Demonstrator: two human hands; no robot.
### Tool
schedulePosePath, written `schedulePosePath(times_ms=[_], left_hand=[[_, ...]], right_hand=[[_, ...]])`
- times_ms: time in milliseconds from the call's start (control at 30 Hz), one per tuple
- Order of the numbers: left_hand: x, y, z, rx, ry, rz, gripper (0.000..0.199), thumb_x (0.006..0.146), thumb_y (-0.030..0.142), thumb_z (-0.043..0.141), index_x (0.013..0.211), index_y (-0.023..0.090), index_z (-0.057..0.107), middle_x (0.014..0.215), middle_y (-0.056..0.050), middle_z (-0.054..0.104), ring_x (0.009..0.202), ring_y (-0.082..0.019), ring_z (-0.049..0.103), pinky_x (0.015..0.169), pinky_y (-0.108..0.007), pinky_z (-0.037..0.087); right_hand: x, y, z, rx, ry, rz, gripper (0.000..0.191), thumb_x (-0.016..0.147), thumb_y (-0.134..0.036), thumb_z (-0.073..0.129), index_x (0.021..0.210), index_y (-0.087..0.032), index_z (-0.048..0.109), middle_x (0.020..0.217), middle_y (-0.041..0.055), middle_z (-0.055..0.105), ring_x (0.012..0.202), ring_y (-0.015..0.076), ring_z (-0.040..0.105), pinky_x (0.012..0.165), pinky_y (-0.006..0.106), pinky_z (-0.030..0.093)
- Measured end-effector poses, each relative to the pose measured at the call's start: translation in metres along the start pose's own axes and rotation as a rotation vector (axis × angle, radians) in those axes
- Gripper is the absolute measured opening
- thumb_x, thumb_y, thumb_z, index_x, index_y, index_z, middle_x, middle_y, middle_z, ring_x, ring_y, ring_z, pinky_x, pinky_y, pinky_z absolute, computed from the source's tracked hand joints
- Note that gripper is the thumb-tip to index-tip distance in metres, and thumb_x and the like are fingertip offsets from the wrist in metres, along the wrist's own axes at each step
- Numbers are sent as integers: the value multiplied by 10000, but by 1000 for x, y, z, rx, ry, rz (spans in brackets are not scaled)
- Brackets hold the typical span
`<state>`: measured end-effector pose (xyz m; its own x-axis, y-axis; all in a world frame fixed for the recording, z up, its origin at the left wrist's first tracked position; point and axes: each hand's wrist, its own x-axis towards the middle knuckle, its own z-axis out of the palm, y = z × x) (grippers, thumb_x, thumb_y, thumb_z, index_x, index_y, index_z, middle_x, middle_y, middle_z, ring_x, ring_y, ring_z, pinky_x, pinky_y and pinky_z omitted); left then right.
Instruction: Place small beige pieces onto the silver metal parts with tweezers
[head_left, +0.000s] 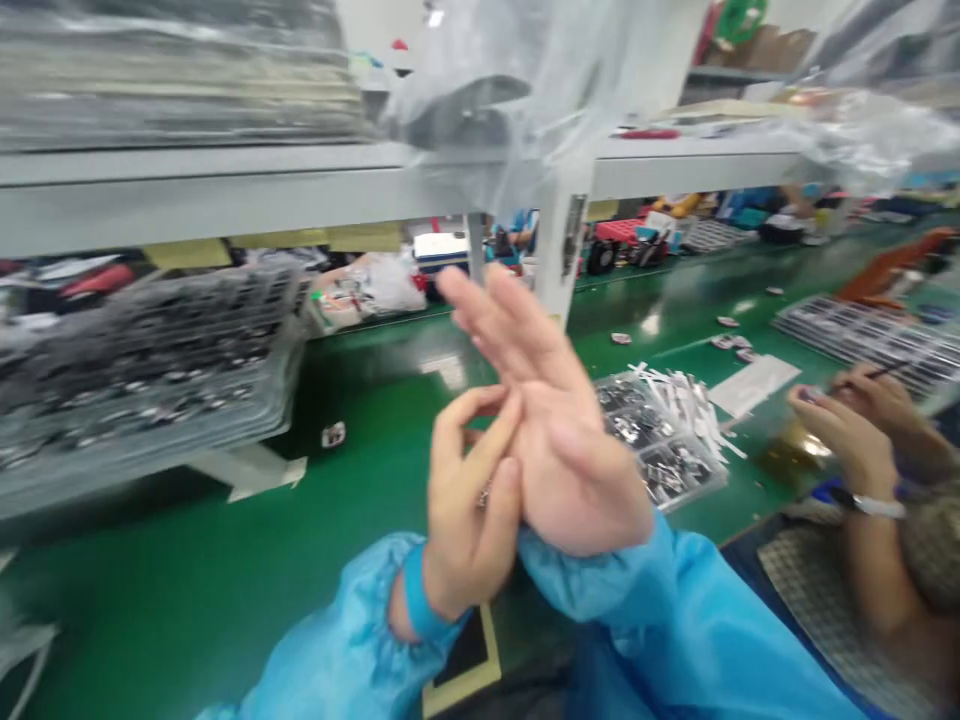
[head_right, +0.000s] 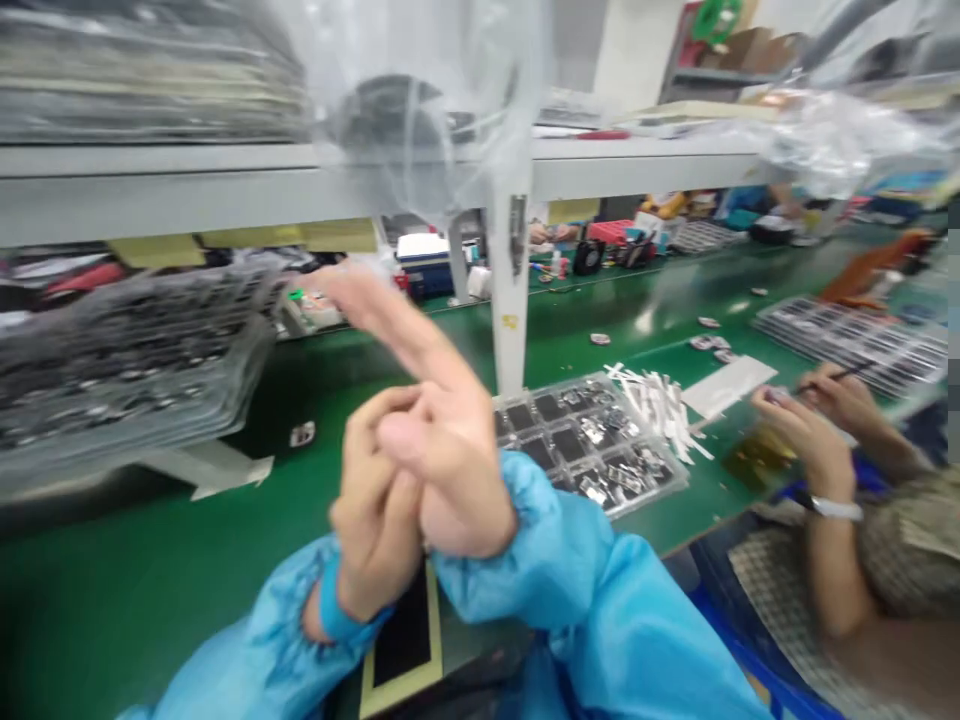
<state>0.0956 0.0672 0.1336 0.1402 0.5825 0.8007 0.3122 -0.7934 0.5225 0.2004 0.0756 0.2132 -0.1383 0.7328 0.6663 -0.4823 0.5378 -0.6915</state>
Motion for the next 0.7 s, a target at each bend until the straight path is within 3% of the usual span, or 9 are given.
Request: schedulePosePath(times_ms=[167, 333, 433, 533, 700], left_hand=[[-6, -2, 1, -43, -41, -21, 546, 1074, 270, 330, 1616, 217, 288, 1545, -134, 316, 1421, -305, 375, 1157, -498, 434], [-2, -1, 0, -110, 6, 8, 490, 1052, 293, 414, 1523, 164, 459, 1487, -137, 404, 1363, -292, 439, 1169, -475, 412], [-2, 3, -3, -139, 26, 16, 467, 1037, 269, 417, 1477, 144, 511, 1470, -131, 442, 1348, -278, 466, 1167, -447, 420], [-3, 8, -7, -124, 1, 24, 465, 1024, 236, 417, 1471, 161, 523, 1482, -106, 456, 1352, -267, 476, 1166, -434, 427], [-3, 14, -12, 56, -52, 16, 482, 1021, 207, 444, 1500, 205, 499, 1516, -69, 456, 1377, -243, 463, 1160, -379, 421]], right_hand=[[1, 9, -5, -13, -6, 59, 725, 823, -491, 618, 1512, -351, 442, 1574, -33, 472, 1546, 292, 300, 1254, 565, 312], [-7, 8, 5, -28, 60, 72, 661, 841, -456, 597, 1483, -352, 479, 1552, -42, 498, 1549, 279, 293, 1264, 562, 294], [-17, 11, 5, 16, 141, 30, 523, 899, -383, 518, 1421, -376, 544, 1533, -73, 515, 1518, 254, 359, 1274, 554, 274], [-25, 15, 3, 115, 163, -10, 474, 941, -344, 467, 1402, -399, 562, 1569, -94, 468, 1472, 223, 430, 1252, 495, 335], [-19, 22, 4, 233, 183, -99, 580, 944, -512, 492, 1509, -406, 423, 1639, -58, 341, 1491, 250, 397, 1223, 506, 374]])
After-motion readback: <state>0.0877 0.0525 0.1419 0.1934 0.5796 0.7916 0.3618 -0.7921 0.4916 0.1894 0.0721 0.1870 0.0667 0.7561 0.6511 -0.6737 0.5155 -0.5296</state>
